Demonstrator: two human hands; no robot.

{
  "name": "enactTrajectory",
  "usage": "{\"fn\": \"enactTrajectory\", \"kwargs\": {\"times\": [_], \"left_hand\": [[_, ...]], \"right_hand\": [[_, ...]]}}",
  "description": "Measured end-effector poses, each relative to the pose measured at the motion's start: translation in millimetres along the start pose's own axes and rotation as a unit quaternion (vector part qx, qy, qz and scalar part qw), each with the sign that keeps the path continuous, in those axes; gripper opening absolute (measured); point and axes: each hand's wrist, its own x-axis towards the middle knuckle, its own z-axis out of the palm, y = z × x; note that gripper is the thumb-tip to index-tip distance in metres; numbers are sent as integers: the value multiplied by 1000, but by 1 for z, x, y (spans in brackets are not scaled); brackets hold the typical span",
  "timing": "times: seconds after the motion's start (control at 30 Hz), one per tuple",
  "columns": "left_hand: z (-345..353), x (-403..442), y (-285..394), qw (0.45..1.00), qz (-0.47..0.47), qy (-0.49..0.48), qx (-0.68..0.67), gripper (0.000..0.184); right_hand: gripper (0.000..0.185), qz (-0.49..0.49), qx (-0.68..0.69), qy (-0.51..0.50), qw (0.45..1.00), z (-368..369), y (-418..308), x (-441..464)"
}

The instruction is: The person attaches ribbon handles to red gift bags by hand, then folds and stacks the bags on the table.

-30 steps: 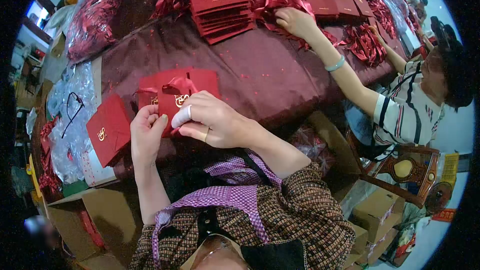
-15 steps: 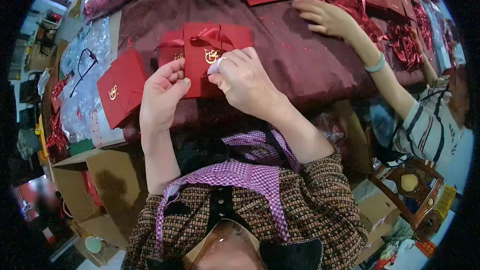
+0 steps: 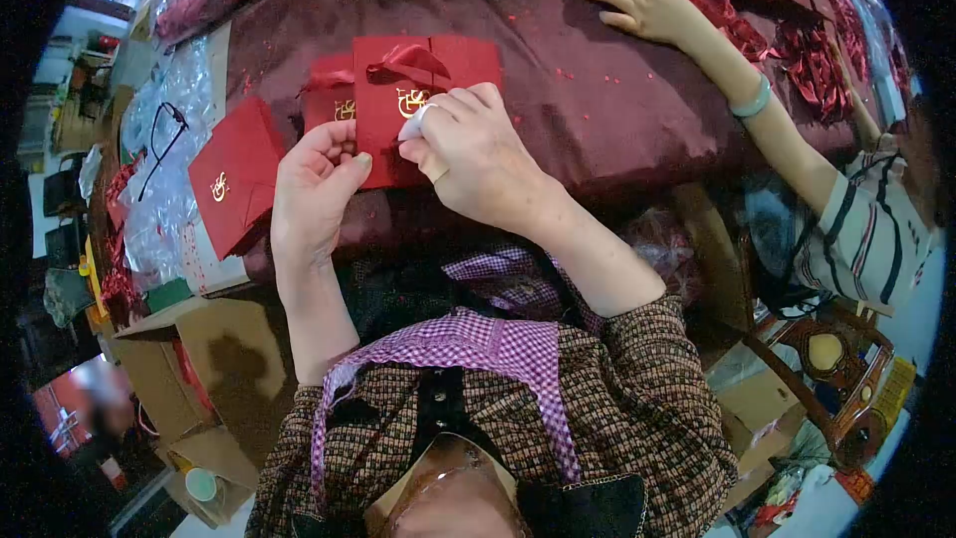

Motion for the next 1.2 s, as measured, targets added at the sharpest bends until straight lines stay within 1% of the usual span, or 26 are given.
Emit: {"fn": "enactTrajectory", "kwargs": {"times": [0.1,0.2,0.27,0.3,0.37,0.57,0.63,0.7,0.73,0.8,0.87,0.93,0.97,1.1,1.17,1.2], "left_hand": [[1,-2,3,1000,7,-1,7,27],[3,-5,11,995,26,4,98,27],[6,-7,7,996,41,16,83,27],[6,-6,5,989,61,35,128,26],[10,-8,9,988,67,30,133,25],[20,-12,7,988,80,61,113,20],[22,-13,5,984,100,77,129,18],[23,-11,3,982,100,78,142,17],[24,-11,3,979,108,83,152,16],[29,-13,6,973,131,93,169,13],[28,-13,6,973,129,97,163,13],[29,-13,7,973,128,101,164,12],[31,-14,8,973,129,103,164,12],[33,-13,5,974,136,98,154,11],[33,-12,5,971,152,103,156,10],[34,-13,6,971,152,102,156,10]], "right_hand": [[15,-16,-17,8,1000,0,-3,3],[16,-32,-34,13,999,0,-3,4],[16,-37,-39,17,998,-2,-5,6],[16,-37,-35,20,999,-3,-6,6],[16,-36,-24,24,999,-3,-7,7],[17,-24,-46,19,998,-3,-11,9],[17,-24,-42,16,999,-5,-13,10],[17,-72,-136,6,988,-9,-18,12],[17,-74,-135,7,988,-10,-20,13],[18,-121,-177,3,977,-13,-23,14],[17,-131,-175,12,976,-13,-22,16],[17,-86,-114,6,990,-11,-16,16],[16,-67,-59,5,996,-11,-12,16],[16,-58,-36,12,998,-14,-16,17],[15,-63,-91,3,994,-17,-20,17],[15,-63,-91,4,994,-18,-20,17]]}}
